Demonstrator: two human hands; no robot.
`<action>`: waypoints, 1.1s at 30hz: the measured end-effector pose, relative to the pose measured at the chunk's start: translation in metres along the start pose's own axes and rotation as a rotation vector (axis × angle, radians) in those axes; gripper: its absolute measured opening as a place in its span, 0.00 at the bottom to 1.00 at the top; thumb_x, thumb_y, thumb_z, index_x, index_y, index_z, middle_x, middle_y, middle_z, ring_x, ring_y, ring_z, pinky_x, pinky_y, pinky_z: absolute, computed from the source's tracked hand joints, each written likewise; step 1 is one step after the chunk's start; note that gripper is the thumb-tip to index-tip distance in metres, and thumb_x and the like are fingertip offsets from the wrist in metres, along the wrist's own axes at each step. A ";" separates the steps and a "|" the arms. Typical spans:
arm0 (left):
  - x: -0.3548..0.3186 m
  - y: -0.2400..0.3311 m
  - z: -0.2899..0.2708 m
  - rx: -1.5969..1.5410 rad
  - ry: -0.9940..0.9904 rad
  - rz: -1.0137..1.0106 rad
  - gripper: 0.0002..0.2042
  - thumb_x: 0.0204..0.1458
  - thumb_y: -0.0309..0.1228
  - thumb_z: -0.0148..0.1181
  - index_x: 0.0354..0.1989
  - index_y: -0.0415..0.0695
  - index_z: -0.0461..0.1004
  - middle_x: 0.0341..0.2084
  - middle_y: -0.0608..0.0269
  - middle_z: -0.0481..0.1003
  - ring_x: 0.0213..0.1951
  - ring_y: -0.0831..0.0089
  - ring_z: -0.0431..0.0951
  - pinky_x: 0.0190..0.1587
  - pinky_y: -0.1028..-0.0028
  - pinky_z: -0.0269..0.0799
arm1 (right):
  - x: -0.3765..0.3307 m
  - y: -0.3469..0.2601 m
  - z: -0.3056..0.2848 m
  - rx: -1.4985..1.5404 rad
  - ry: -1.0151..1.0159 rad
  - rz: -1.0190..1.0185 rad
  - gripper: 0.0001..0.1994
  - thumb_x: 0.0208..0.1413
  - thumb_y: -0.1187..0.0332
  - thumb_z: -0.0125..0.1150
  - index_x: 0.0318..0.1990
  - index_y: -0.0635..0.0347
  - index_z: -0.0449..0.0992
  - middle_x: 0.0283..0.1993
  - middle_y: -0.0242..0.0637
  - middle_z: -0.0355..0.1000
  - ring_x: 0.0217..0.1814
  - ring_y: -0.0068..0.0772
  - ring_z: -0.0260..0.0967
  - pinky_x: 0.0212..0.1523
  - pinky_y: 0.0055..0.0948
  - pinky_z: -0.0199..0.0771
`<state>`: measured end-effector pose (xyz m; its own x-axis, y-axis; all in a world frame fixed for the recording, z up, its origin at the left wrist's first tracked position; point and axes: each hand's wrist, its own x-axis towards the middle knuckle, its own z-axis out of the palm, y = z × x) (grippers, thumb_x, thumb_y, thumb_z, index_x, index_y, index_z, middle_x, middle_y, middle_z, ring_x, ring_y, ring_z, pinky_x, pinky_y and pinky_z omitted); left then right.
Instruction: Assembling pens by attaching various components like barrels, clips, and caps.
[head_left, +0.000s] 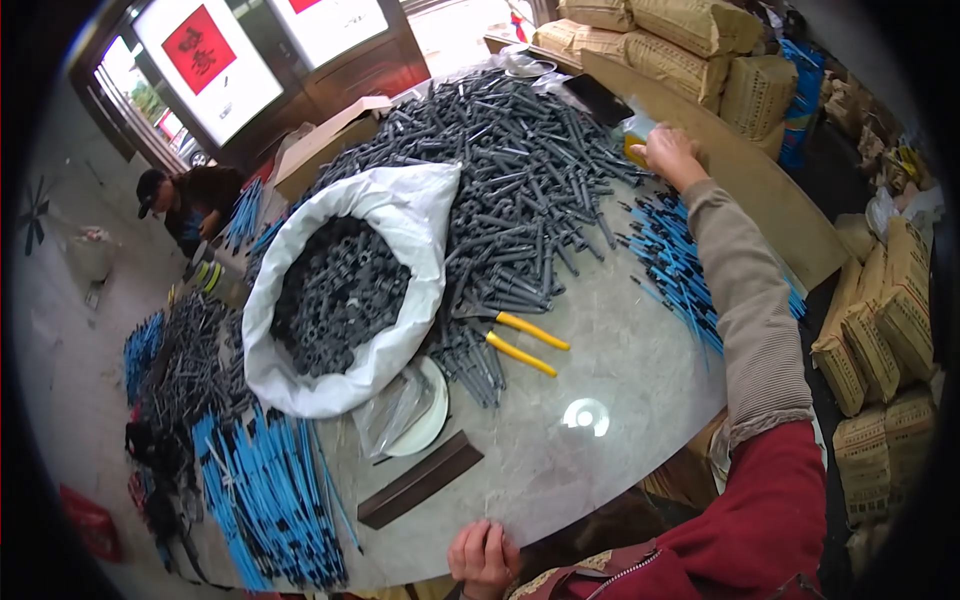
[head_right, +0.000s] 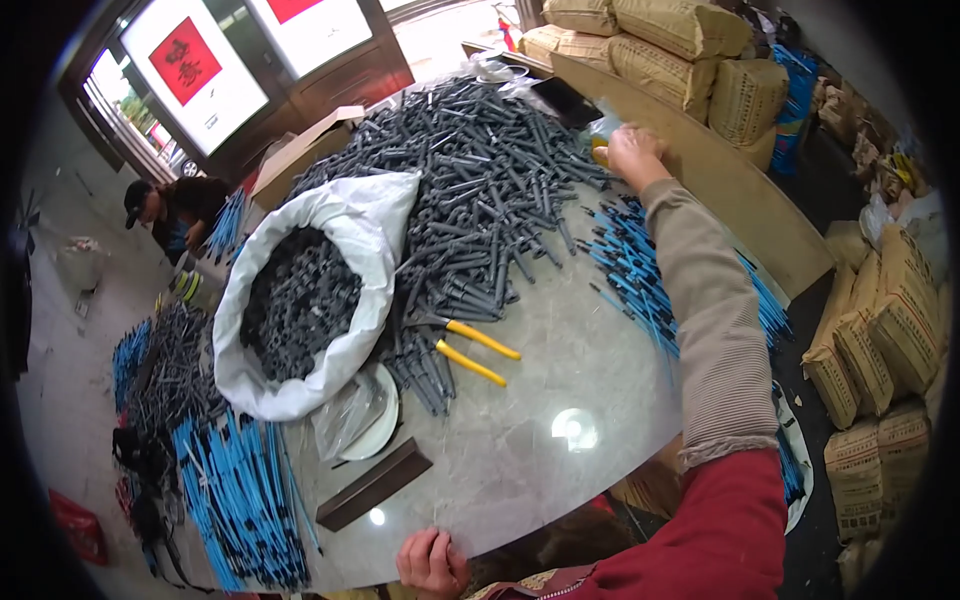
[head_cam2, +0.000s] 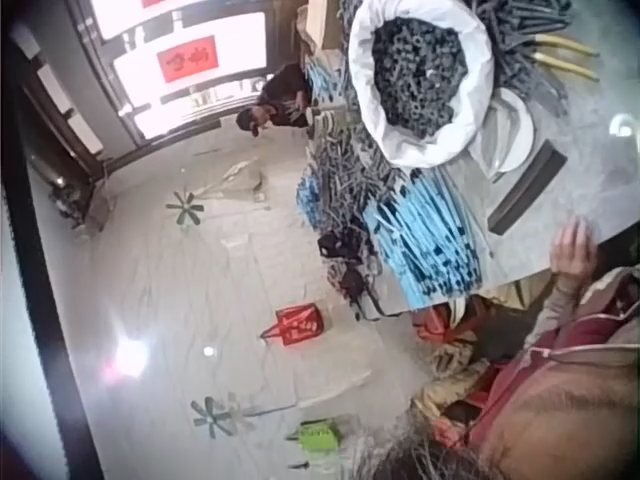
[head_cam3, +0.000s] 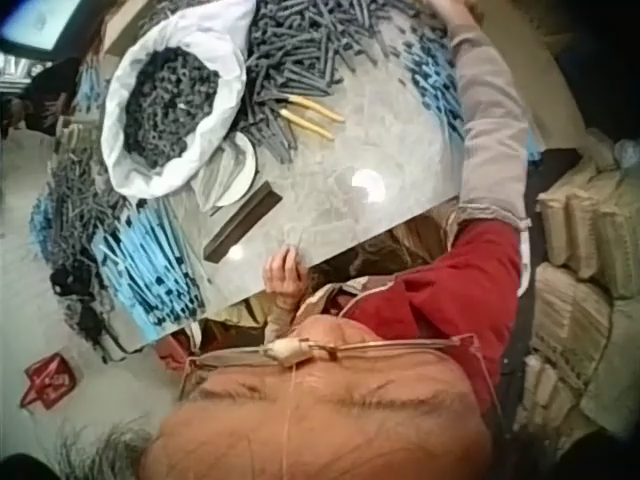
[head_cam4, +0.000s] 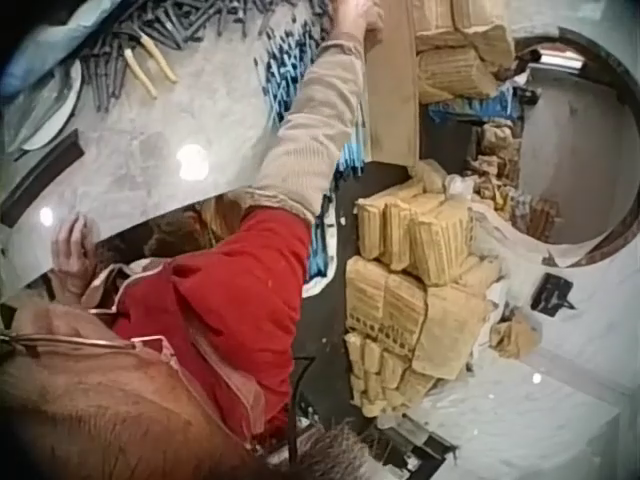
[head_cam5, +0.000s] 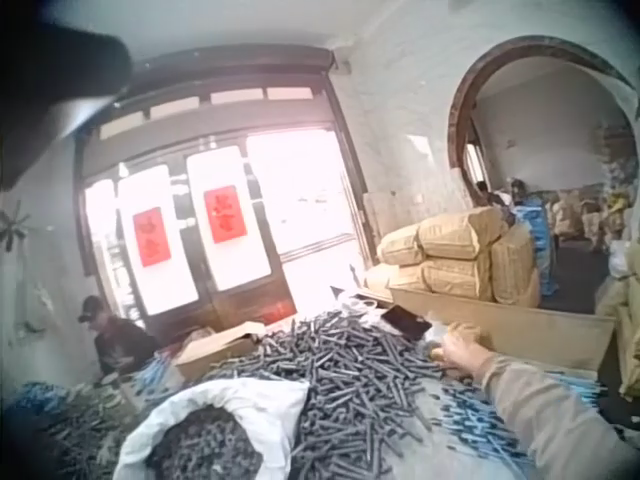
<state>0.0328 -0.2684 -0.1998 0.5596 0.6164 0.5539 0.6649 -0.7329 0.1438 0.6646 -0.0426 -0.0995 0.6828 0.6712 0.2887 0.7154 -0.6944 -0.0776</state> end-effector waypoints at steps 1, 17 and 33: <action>0.002 0.002 -0.002 0.016 -0.003 -0.017 0.14 0.58 0.32 0.61 0.50 0.41 0.79 0.49 0.52 0.78 0.47 0.54 0.78 0.51 0.58 0.77 | -0.019 -0.018 -0.012 -0.101 0.241 -0.054 0.18 0.56 0.54 0.66 0.42 0.62 0.82 0.44 0.48 0.80 0.47 0.50 0.79 0.44 0.47 0.78; 0.013 0.008 0.000 -0.106 0.201 -0.018 0.08 0.51 0.25 0.64 0.40 0.42 0.80 0.40 0.58 0.78 0.44 0.57 0.79 0.46 0.63 0.74 | -0.267 -0.152 -0.001 0.432 -0.050 -0.777 0.26 0.47 0.48 0.70 0.46 0.60 0.77 0.42 0.44 0.72 0.44 0.48 0.75 0.43 0.45 0.77; 0.014 -0.031 -0.034 -0.251 0.243 -0.209 0.11 0.50 0.23 0.64 0.42 0.39 0.77 0.42 0.52 0.76 0.47 0.52 0.75 0.53 0.60 0.70 | -0.357 -0.164 -0.032 0.629 -0.077 -0.948 0.26 0.46 0.53 0.70 0.51 0.58 0.77 0.42 0.43 0.72 0.46 0.48 0.73 0.46 0.44 0.75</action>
<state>0.0025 -0.2468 -0.1686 0.2723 0.6958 0.6646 0.5937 -0.6650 0.4531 0.2989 -0.1766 -0.1591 -0.1804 0.8854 0.4284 0.8806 0.3395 -0.3307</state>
